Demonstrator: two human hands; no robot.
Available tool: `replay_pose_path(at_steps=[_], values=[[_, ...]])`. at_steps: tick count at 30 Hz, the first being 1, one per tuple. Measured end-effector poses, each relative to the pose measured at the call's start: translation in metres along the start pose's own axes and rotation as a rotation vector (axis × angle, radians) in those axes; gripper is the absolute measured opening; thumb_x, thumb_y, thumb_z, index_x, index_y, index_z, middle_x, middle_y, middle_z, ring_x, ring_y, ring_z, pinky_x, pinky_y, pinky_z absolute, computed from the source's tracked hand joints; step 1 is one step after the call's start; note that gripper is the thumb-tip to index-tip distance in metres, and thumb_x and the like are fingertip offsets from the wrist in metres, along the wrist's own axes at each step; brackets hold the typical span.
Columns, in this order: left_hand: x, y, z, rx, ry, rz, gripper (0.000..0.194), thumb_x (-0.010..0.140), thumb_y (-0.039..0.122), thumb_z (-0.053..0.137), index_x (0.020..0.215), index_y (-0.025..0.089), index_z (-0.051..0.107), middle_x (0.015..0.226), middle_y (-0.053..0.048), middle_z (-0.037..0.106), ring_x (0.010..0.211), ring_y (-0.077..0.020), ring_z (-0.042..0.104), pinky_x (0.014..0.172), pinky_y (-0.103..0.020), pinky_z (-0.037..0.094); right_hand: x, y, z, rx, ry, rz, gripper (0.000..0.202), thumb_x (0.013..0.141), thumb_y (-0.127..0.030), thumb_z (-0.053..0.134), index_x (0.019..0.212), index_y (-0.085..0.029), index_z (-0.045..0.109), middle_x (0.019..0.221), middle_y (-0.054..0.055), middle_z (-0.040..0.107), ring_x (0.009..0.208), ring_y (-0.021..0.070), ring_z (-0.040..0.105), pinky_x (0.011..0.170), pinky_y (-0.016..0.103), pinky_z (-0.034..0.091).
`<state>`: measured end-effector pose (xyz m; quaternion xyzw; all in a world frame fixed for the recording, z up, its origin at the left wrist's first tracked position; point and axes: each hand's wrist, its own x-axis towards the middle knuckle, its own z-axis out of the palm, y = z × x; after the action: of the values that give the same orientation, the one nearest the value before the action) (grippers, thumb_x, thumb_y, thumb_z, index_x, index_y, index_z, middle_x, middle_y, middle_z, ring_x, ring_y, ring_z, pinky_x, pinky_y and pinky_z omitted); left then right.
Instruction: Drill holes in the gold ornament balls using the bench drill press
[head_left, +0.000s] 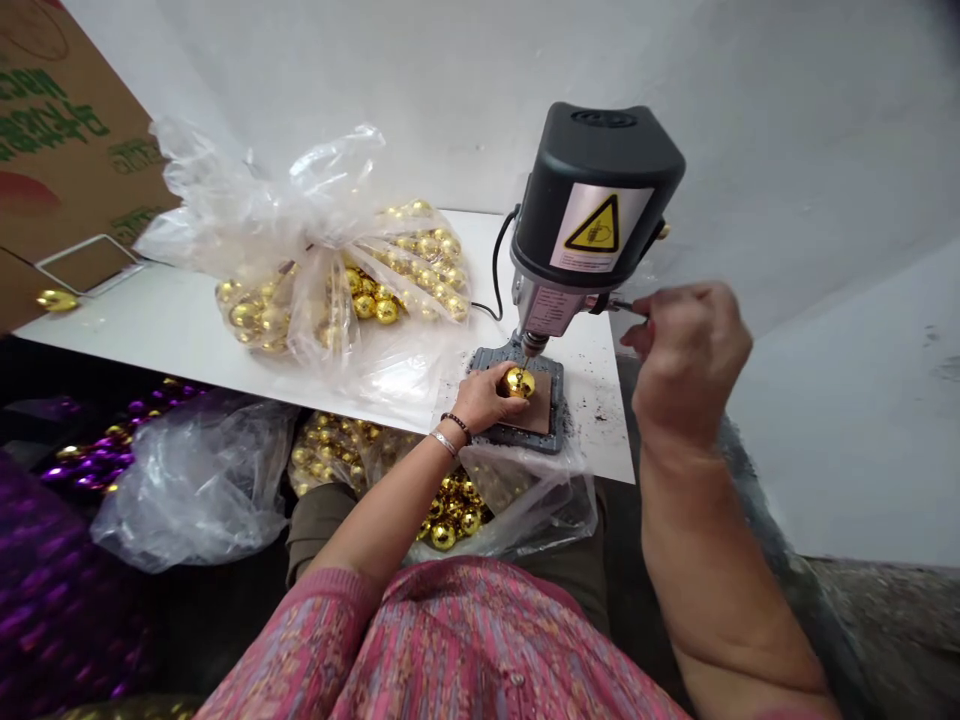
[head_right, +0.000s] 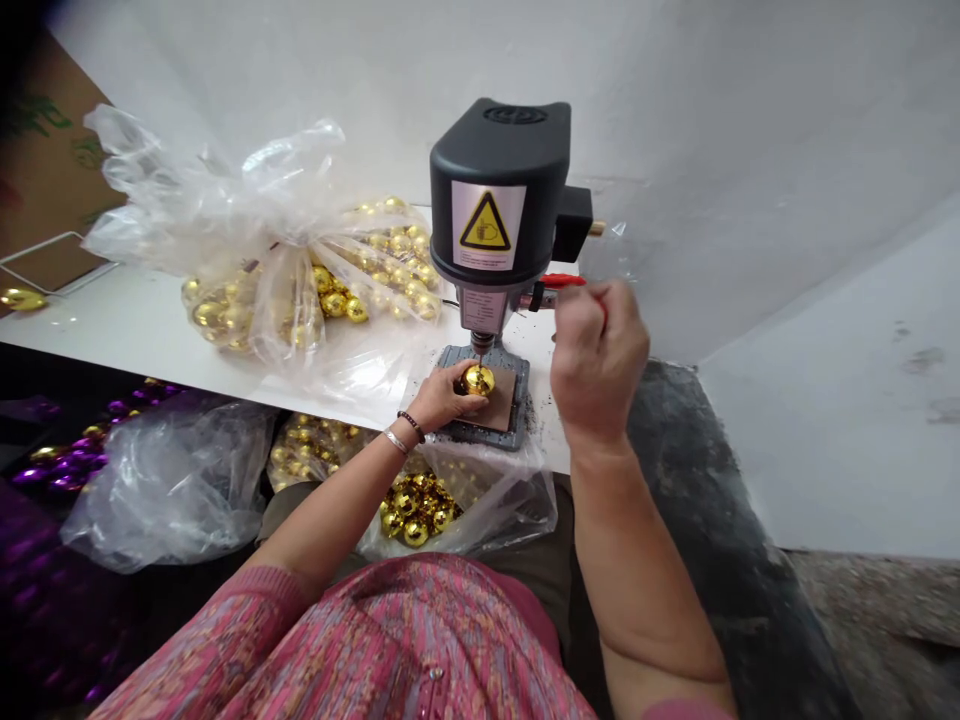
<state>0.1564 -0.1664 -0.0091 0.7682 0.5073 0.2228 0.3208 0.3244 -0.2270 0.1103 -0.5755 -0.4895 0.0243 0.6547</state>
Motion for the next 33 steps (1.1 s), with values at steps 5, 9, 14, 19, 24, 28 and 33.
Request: replay_pose_path(at_steps=[5,9,14,19,24,28,33], values=[[-0.020,-0.001,0.000,-0.155,0.053,0.048,0.054,0.072,0.027,0.078,0.125,0.020,0.065,0.101,-0.002,0.074,0.092,-0.0208,0.067,0.085,-0.031,0.052,0.044,-0.021,0.005,0.064,-0.088,0.112,0.029,0.086,-0.038,0.048,0.074,-0.013,0.054,0.064,-0.003,0.053,0.051,0.0032,0.047,0.049,0.019,0.034],[-0.055,-0.004,-0.011,-0.174,0.114,0.102,0.057,0.070,0.023,0.080,0.125,0.018,0.064,0.116,-0.007,0.072,0.106,-0.0230,0.066,0.095,-0.034,0.051,0.043,-0.021,0.006,0.095,-0.073,0.109,0.028,0.087,-0.036,0.046,0.074,-0.012,0.056,0.066,-0.003,0.055,0.047,0.0022,0.047,0.046,0.019,0.034],[-0.095,-0.015,-0.029,-0.146,0.164,0.184,0.061,0.072,0.026,0.081,0.129,0.021,0.061,0.127,-0.010,0.069,0.113,-0.0247,0.065,0.100,-0.039,0.051,0.038,-0.026,0.008,0.117,-0.025,0.136,0.024,0.085,-0.029,0.046,0.070,-0.014,0.057,0.061,-0.002,0.053,0.040,0.0045,0.044,0.041,0.024,0.030],[-0.118,-0.025,-0.040,-0.135,0.194,0.211,0.060,0.075,0.030,0.079,0.132,0.021,0.059,0.126,-0.011,0.069,0.113,-0.0239,0.065,0.099,-0.040,0.053,0.037,-0.028,0.011,0.105,-0.011,0.100,0.028,0.084,-0.032,0.046,0.064,-0.014,0.054,0.057,-0.001,0.050,0.040,0.0064,0.045,0.037,0.025,0.028],[-0.133,-0.035,-0.045,-0.094,0.145,0.218,0.063,0.074,0.034,0.081,0.132,0.023,0.059,0.127,-0.011,0.068,0.116,-0.0249,0.064,0.101,-0.043,0.053,0.035,-0.025,0.012,0.080,0.000,0.114,0.027,0.083,-0.034,0.046,0.077,-0.014,0.063,0.059,-0.002,0.051,0.040,0.0044,0.046,0.038,0.021,0.028],[-0.136,-0.051,-0.055,-0.094,0.118,0.175,0.063,0.073,0.041,0.082,0.130,0.023,0.063,0.129,-0.011,0.067,0.117,-0.0249,0.063,0.101,-0.041,0.054,0.034,-0.022,0.012,0.109,0.047,0.183,0.025,0.078,-0.037,0.050,0.070,-0.015,0.059,0.061,0.000,0.051,0.044,0.0074,0.050,0.038,0.023,0.029],[-0.084,-0.079,-0.090,-0.091,0.388,-0.087,0.033,0.091,0.033,0.061,0.120,0.020,0.069,0.117,-0.009,0.073,0.095,-0.0179,0.068,0.092,-0.034,0.056,0.033,-0.014,0.008,-0.002,0.069,0.224,0.030,0.076,-0.043,0.048,0.072,-0.017,0.062,0.068,0.003,0.057,0.048,0.0115,0.055,0.039,0.027,0.036]])
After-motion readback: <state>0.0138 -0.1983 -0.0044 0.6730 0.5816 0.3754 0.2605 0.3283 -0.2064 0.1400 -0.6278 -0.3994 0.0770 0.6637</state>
